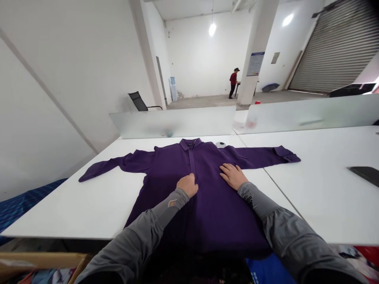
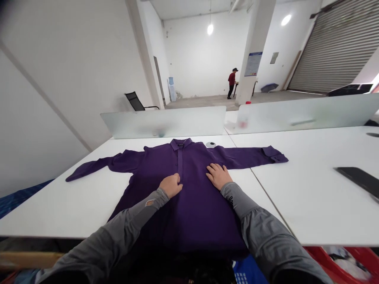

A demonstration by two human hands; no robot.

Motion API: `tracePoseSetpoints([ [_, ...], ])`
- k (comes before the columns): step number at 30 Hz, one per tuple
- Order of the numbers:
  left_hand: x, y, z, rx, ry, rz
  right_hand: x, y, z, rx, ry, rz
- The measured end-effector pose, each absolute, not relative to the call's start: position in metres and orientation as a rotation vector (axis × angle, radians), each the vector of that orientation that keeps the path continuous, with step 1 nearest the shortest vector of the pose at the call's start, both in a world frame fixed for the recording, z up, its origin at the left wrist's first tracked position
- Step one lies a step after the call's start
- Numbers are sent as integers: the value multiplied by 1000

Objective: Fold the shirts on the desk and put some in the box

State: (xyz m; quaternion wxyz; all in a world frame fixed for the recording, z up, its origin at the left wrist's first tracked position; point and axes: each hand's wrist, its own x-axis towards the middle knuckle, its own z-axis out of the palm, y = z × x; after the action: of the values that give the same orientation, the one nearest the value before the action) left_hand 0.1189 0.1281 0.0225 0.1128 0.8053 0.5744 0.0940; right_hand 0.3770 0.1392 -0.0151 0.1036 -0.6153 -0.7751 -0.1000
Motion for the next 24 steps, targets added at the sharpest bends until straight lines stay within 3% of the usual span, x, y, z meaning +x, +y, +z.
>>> tracePoseSetpoints([
  [14,110,112,21,2284,1734,619,372,135,-15,-1872,-2331,-250],
  [19,90,114,9,2375,1810,580,369,135,-18,-1904,-2304,-286],
  [24,107,139,16,2758,1447,808,368,134,-17,-1907,-2316,-279],
])
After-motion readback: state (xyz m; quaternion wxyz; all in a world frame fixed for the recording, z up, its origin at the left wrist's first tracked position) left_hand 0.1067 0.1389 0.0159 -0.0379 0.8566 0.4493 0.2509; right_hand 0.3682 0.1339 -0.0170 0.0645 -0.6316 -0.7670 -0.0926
